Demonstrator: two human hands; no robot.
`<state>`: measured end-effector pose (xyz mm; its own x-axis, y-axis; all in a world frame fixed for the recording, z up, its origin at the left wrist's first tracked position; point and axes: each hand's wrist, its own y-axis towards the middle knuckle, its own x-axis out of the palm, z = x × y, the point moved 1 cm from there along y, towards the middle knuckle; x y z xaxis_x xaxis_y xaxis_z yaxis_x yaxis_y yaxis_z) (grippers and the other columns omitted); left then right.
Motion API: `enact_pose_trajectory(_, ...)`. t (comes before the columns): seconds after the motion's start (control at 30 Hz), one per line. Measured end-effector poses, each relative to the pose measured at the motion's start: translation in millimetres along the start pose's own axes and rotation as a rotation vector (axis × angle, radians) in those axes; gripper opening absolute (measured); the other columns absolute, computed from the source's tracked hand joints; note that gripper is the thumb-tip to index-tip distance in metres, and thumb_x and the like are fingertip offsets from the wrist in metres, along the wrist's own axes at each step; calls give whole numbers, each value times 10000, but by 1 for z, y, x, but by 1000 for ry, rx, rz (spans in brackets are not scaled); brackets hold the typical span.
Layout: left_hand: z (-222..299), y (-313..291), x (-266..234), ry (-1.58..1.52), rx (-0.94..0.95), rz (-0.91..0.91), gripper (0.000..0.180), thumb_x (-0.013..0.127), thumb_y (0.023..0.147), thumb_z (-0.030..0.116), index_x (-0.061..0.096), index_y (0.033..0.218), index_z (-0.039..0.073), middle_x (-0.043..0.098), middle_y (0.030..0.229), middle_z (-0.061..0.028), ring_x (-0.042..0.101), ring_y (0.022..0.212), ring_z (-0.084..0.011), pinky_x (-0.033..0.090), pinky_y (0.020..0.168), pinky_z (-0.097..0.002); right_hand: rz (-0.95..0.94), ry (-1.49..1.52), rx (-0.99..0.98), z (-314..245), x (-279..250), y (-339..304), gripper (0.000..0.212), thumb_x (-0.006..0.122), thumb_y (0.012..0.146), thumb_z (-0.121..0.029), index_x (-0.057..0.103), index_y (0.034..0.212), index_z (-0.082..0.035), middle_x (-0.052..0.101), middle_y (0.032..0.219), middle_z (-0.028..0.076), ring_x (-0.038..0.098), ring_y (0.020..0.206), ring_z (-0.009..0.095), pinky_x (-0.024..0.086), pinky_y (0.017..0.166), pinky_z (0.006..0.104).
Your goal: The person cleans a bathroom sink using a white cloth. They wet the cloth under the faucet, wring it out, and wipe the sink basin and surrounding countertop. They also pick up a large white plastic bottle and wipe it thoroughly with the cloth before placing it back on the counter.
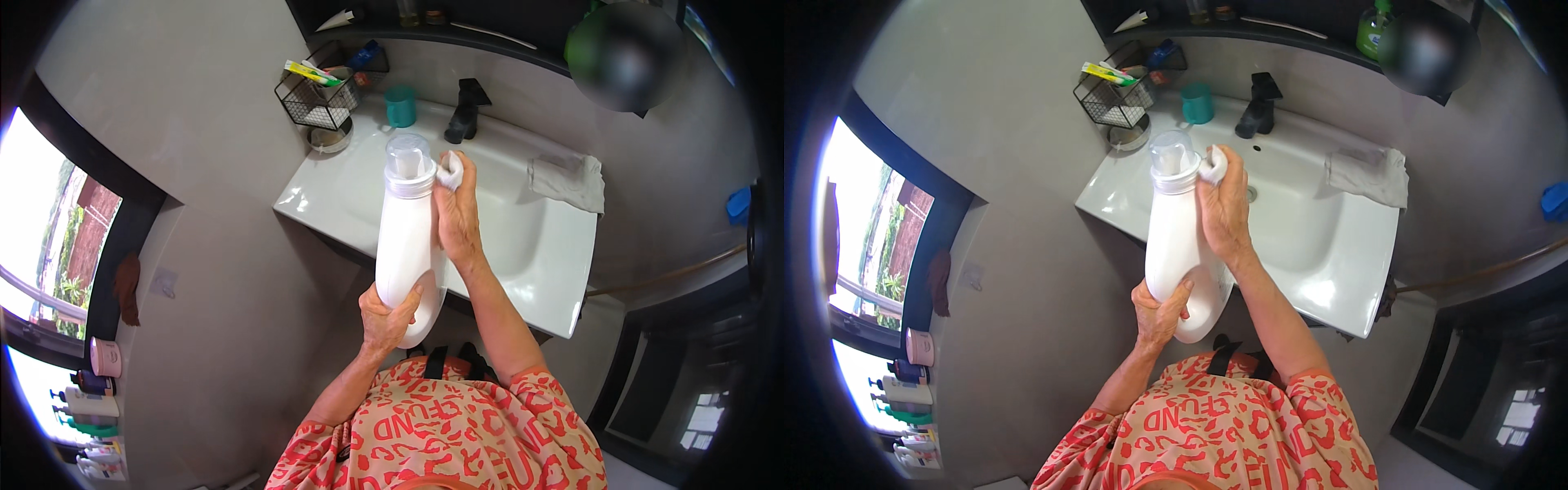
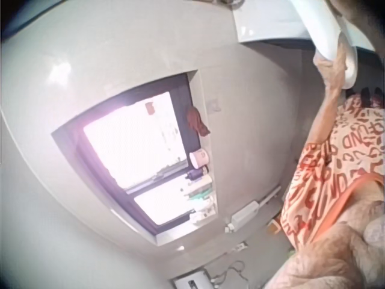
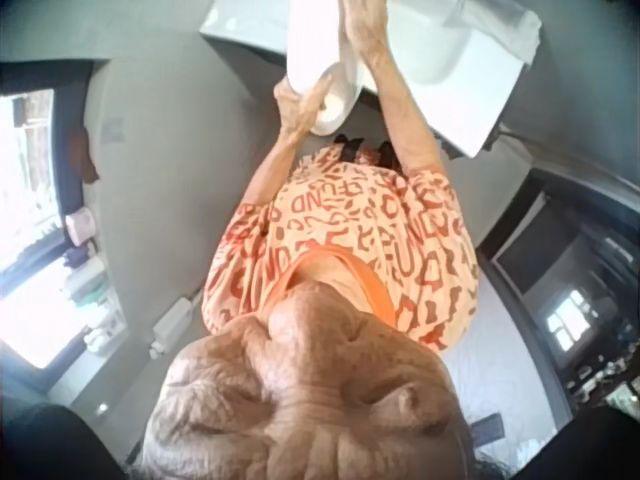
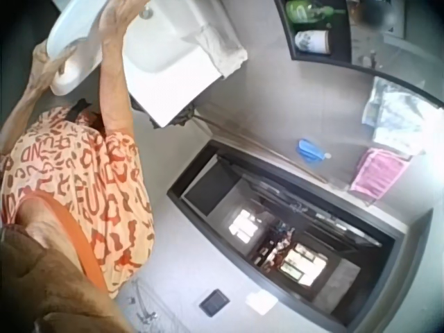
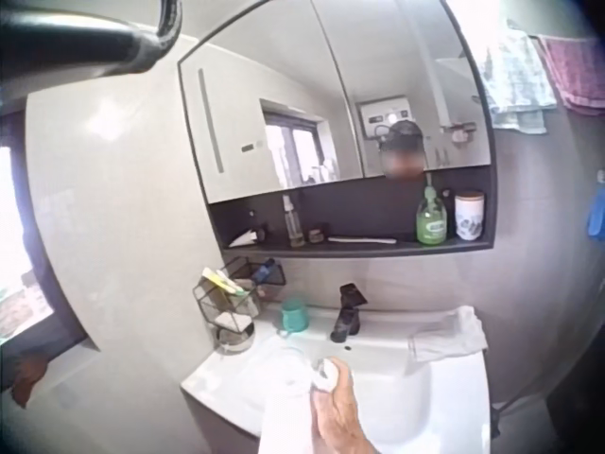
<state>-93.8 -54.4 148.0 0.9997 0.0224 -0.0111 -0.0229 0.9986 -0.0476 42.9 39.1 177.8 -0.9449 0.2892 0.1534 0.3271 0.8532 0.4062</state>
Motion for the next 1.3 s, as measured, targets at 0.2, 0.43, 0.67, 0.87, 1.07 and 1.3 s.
enact_pose_trajectory(0.2,-2,6,6,17,1,34,150,677,768,87,585,788,-30,606,643,-47,531,469,-80,427,406,-230,-70,-388,-133,-4,5,-21,616,459,917,-300,229,1408,-8,287,1361,222,256,1265,353,191,1045,453)
enact_pose_trajectory(0.43,-18,9,-8,35,244,-19,283,666,772,124,556,991,-16,625,895,-73,613,796,-174,501,689,-321,-392,-708,-539,-32,13,-59,583,554,801,-249,411,1299,20,308,1393,226,315,1287,344,222,1050,474)
enact_pose_trajectory(0.67,-32,5,-11,508,403,42,597,696,747,171,414,1246,1,497,1219,-162,495,1146,-232,413,908,-373,-638,-786,-758,-53,18,-52,223,609,731,-218,601,916,-93,575,951,21,507,1062,161,273,951,454)
enact_pose_trajectory(0.87,-40,14,-12,182,354,11,406,675,740,34,440,1071,4,558,780,-48,549,545,-97,463,457,-232,-331,-778,-704,-41,18,-38,329,636,704,-167,574,1027,-155,557,1039,-16,489,1085,145,202,960,460)
enact_pose_trajectory(1.07,-43,22,-17,168,431,160,381,672,743,2,439,1043,22,553,848,-58,559,605,-110,477,475,-236,-160,-552,-584,-7,11,-68,414,611,699,-83,558,1108,-124,527,1143,44,453,1120,235,261,968,416)
enact_pose_trajectory(1.3,-28,21,-28,117,291,196,344,690,758,6,487,1034,31,595,847,-60,542,585,-84,444,441,-224,209,-35,-105,8,-14,-24,245,533,863,-75,500,1103,-38,534,1047,79,504,943,172,395,871,276)
